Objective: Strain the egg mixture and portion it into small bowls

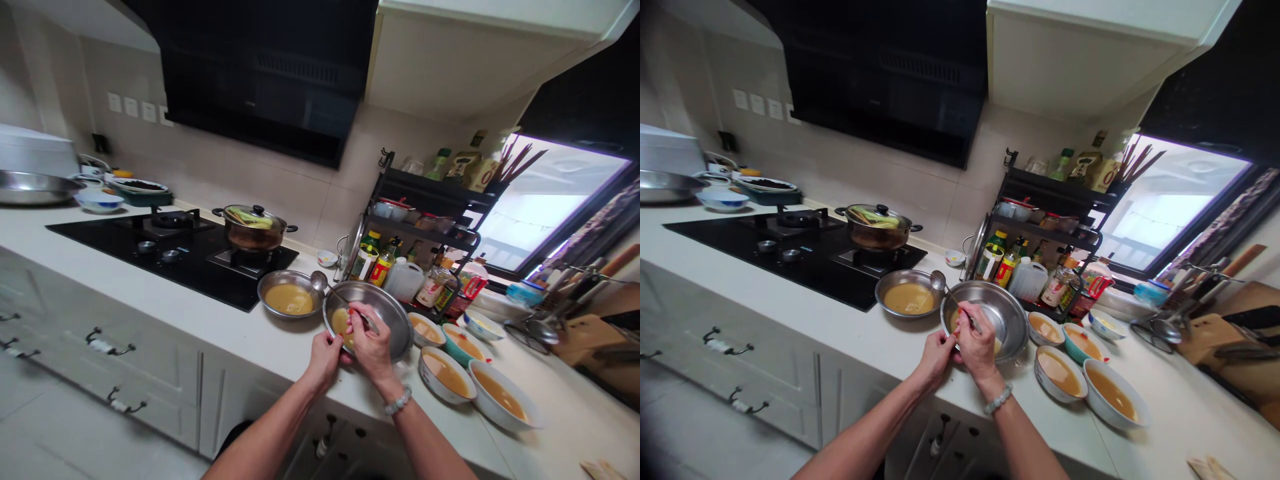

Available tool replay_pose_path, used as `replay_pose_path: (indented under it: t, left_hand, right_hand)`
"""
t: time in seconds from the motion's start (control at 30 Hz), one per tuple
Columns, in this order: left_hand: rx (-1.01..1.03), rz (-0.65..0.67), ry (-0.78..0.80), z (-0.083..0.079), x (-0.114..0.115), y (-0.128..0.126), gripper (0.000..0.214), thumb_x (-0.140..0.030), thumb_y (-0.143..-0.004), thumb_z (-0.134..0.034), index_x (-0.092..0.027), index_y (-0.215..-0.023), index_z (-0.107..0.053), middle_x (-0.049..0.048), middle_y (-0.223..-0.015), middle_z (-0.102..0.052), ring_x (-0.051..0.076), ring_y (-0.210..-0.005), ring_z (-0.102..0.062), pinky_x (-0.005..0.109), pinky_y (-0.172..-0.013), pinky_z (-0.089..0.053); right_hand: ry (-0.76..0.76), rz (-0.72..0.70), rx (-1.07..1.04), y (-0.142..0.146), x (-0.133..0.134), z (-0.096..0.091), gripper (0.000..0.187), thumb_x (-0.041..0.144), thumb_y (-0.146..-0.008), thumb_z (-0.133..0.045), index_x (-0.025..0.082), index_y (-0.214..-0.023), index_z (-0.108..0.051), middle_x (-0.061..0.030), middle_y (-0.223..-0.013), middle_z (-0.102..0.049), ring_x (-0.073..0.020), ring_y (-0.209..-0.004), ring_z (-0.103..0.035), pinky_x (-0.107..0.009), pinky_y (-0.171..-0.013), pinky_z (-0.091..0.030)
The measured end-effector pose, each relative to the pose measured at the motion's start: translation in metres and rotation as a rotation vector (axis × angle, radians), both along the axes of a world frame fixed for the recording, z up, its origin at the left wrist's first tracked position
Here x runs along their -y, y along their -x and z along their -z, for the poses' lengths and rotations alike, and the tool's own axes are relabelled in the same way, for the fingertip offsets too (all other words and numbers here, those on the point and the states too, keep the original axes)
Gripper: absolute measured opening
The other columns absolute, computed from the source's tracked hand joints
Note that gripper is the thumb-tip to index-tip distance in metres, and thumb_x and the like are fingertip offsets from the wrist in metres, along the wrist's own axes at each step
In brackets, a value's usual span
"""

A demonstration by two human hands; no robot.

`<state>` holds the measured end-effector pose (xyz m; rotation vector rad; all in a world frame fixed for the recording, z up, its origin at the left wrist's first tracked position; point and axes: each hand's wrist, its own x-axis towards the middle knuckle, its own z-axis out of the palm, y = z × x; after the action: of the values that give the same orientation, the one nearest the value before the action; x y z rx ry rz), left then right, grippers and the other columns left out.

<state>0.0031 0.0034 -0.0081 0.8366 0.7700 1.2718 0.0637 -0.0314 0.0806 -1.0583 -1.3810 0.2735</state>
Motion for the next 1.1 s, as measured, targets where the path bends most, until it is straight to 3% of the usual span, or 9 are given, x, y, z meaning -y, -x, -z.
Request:
replay_pose_path:
  t: [0.17, 0.37, 0.57, 0.8, 1.1]
  left_hand:
    - [-0.038, -0.018, 0.024, -0.002, 0.001, 0.001, 0.023, -0.032, -0.068, -0.064, -0.016, -0.061, -0.049, -0.0015, -0.045, -0.056, 0.010, -0.034, -0.053, 0.018, -0.036, -0.034]
    - [-0.034, -0.011, 0.011, -0.002, 0.002, 0.002, 0.024, -0.034, -0.069, -0.065, -0.015, -0.063, -0.051, -0.0030, -0.045, -0.055, 0.009, -0.034, -0.053, 0.017, -0.036, -0.033]
    - [-0.038, -0.008, 0.013, -0.005, 0.003, 0.004, 0.025, -0.035, -0.070, -0.065, -0.014, -0.063, -0.053, -0.0020, -0.046, -0.057, 0.009, -0.034, -0.054, 0.017, -0.036, -0.033]
    - [-0.049, -0.009, -0.004, -0.005, 0.003, 0.004, 0.026, -0.036, -0.069, -0.066, -0.014, -0.062, -0.053, 0.0000, -0.048, -0.060, 0.010, -0.035, -0.055, 0.018, -0.036, -0.034]
    - [-0.025, 0.002, -0.002, -0.004, 0.003, 0.004, 0.026, -0.036, -0.069, -0.067, -0.014, -0.064, -0.053, -0.0018, -0.048, -0.058, 0.009, -0.035, -0.054, 0.017, -0.036, -0.035]
  right_hand:
    - [0.018, 0.135, -0.135, -0.035, 0.025, -0.001, 0.028, 0.044, -0.075, -0.067, 0.019, -0.088, -0.068, -0.0033, -0.071, -0.065, -0.0125, -0.049, -0.057, -0.025, -0.048, -0.050]
    - [0.130, 0.289, -0.145, -0.080, 0.065, 0.011, 0.043, 0.055, -0.067, -0.071, 0.017, -0.085, -0.067, -0.0021, -0.057, -0.062, -0.0140, -0.044, -0.055, -0.025, -0.041, -0.048]
    - [0.171, 0.300, -0.163, -0.094, 0.091, 0.023, 0.047, 0.058, -0.063, -0.073, 0.016, -0.083, -0.067, -0.0030, -0.056, -0.062, -0.0144, -0.041, -0.054, -0.025, -0.037, -0.047]
    - [0.187, 0.240, -0.339, -0.089, 0.081, 0.026, 0.049, 0.058, -0.061, -0.076, 0.016, -0.082, -0.063, 0.0028, -0.046, -0.057, -0.0146, -0.041, -0.056, -0.029, -0.051, -0.053]
    - [0.148, 0.246, -0.461, -0.094, 0.064, 0.026, 0.047, 0.052, -0.060, -0.079, 0.015, -0.082, -0.060, 0.0013, -0.048, -0.059, -0.0160, -0.046, -0.060, -0.021, -0.039, -0.044]
